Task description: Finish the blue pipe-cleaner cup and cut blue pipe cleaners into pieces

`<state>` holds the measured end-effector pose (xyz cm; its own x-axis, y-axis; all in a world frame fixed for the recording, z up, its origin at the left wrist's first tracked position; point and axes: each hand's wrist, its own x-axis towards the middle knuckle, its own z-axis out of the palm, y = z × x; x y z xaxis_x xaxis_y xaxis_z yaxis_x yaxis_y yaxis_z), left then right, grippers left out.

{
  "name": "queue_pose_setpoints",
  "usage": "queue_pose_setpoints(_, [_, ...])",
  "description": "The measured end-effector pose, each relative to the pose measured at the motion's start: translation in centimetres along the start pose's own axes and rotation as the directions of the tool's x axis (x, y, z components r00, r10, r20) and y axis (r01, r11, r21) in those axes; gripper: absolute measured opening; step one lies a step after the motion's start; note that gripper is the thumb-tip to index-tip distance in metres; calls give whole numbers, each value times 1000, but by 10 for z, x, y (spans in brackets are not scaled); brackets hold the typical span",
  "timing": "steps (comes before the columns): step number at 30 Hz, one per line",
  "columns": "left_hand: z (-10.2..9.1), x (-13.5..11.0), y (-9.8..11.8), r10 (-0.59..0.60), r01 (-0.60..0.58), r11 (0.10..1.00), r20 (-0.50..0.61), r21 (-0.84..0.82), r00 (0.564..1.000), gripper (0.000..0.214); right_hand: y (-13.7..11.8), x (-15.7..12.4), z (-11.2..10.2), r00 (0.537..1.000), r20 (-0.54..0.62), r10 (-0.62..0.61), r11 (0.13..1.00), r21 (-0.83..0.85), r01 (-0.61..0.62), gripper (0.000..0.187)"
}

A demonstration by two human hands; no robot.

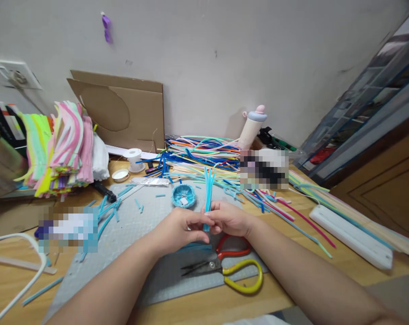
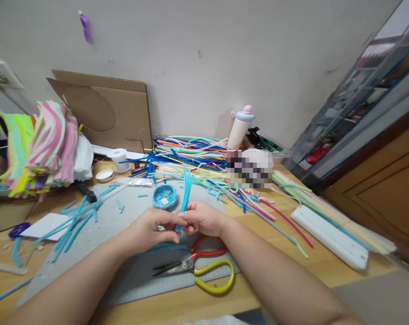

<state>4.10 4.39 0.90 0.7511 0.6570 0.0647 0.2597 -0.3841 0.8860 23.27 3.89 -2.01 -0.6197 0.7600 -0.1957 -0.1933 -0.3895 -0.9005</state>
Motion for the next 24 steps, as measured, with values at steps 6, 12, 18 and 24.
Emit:
queue_pose_setpoints(6, [3, 1, -1, -33, 38, 987, 30, -157, 999, 21, 0, 0, 1, 1000, 6, -5, 999, -35, 5, 26])
queue_pose_setpoints(12, [5, 2, -1, -17, 22, 987, 32, -161, 999, 16, 2, 1, -1, 1000, 31, 0, 997, -79, 2, 36])
queue_pose_setpoints(18, [5, 0, 1, -37, 33, 988, -19, -148, 999, 15, 0, 2, 1, 999, -37, -19, 995, -96, 15, 35])
queue_pose_setpoints(24, [1, 6, 5, -210, 90, 957, -445, -276, 870, 37, -5, -3, 20, 992, -125, -26, 989, -150, 7, 22])
